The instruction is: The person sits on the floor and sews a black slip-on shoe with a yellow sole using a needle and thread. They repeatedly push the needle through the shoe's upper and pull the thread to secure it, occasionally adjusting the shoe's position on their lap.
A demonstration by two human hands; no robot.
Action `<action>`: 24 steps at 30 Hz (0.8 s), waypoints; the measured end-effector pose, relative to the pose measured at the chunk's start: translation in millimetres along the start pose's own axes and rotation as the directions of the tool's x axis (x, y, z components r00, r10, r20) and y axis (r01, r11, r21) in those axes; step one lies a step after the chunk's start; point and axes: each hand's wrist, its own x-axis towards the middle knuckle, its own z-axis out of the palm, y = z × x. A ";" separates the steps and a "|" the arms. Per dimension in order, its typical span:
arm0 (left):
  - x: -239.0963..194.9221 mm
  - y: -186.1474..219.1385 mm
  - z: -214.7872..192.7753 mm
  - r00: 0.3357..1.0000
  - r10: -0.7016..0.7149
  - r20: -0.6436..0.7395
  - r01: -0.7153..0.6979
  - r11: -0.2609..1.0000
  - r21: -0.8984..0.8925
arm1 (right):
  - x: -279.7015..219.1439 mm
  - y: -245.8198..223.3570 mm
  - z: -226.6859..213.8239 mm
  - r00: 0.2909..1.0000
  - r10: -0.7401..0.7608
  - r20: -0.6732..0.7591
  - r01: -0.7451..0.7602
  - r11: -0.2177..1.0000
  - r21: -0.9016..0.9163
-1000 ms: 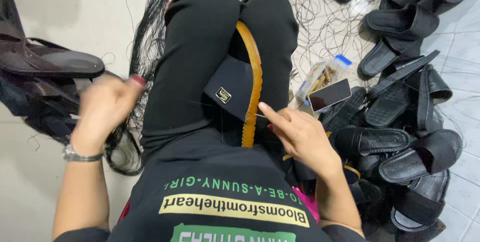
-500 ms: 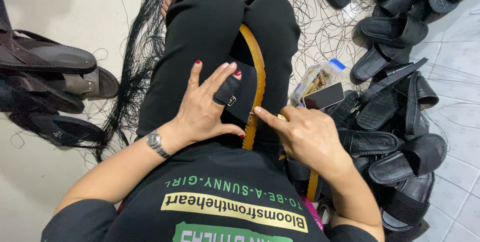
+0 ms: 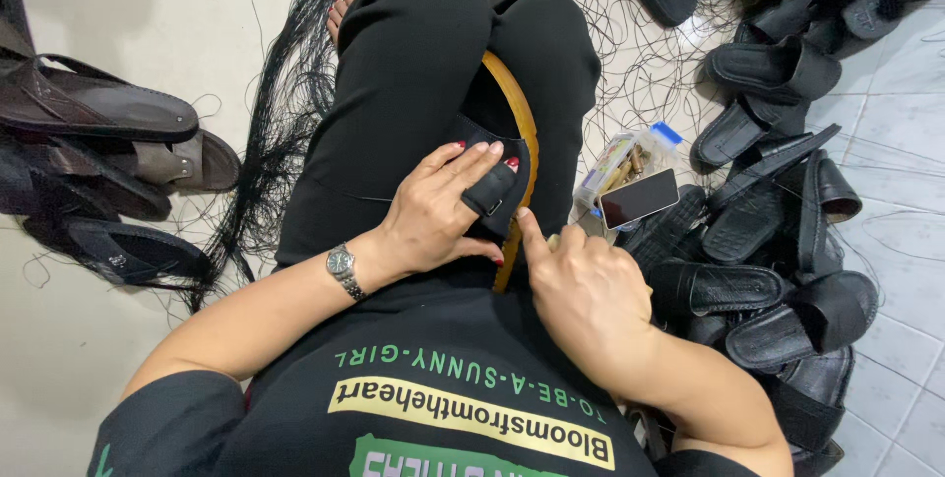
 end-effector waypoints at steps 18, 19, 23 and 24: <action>-41.0 31.6 -90.1 0.896 -0.419 0.149 0.436 0.895 -0.100 | 10.9 14.8 -16.3 0.991 -0.109 0.078 0.091 0.975 0.202; -44.7 30.4 -96.6 0.819 -0.520 0.241 0.572 0.767 -0.289 | 15.5 11.7 -12.2 0.991 -0.107 0.079 0.087 0.973 0.215; -45.3 41.9 -97.4 0.616 -0.552 0.562 0.643 -0.059 -0.763 | 26.1 10.4 -9.6 0.986 -0.157 0.063 0.137 0.959 0.246; -36.1 44.0 -93.7 0.620 -0.555 0.555 0.637 -0.058 -0.769 | 27.0 14.3 -10.8 0.985 -0.163 0.061 0.144 0.960 0.240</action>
